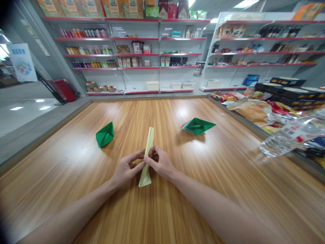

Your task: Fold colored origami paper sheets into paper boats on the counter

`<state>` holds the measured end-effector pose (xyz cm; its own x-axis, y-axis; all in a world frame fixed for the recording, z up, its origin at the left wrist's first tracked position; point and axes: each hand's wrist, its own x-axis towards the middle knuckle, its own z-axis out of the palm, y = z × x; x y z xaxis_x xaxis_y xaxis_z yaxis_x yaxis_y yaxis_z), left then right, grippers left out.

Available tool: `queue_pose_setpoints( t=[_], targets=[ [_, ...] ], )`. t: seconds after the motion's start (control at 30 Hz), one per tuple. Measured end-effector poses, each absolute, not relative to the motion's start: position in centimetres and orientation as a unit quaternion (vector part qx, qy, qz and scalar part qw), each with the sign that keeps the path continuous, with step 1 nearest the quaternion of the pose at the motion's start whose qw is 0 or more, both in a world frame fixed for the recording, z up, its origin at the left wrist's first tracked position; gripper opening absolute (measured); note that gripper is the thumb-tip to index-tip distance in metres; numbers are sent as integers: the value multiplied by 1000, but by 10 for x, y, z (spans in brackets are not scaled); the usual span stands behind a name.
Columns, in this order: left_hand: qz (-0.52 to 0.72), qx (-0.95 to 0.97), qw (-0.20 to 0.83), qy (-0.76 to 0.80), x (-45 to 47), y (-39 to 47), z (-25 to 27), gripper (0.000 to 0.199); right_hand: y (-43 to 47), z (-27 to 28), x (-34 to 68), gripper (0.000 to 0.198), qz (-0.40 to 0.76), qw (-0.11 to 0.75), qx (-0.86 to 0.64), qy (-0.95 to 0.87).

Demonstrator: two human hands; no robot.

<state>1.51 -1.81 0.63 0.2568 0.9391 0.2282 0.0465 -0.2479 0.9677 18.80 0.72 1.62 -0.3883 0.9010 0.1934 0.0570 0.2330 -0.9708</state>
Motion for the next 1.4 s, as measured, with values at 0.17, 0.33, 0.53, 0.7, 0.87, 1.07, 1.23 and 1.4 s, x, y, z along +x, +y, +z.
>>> queue_pose_setpoints(
  t=[0.17, 0.33, 0.53, 0.7, 0.87, 1.07, 1.23, 1.4],
  targets=[
    [466, 650, 443, 405, 15, -19, 11, 42, 7, 14, 190, 24, 526, 419, -341, -657],
    [468, 698, 347, 417, 16, -22, 16, 35, 5, 14, 191, 20, 538, 425, -313, -658],
    [458, 719, 326, 410, 16, -24, 20, 35, 5, 14, 191, 21, 551, 420, -283, -663],
    [456, 712, 344, 408, 15, -22, 18, 38, 6, 14, 191, 26, 559, 415, -272, -664],
    [456, 715, 346, 401, 15, -22, 18, 40, 4, 16, 188, 24, 553, 412, -294, -662],
    [459, 717, 332, 407, 15, -23, 20, 43, -2, 16, 185, 11, 477, 439, -353, -675],
    [474, 713, 300, 421, 12, -21, 16, 42, -9, 27, 183, 11, 386, 455, -419, -684],
    [462, 738, 208, 445, 12, -19, 14, 40, -8, 28, 179, 37, 332, 433, -468, -695]
  ],
)
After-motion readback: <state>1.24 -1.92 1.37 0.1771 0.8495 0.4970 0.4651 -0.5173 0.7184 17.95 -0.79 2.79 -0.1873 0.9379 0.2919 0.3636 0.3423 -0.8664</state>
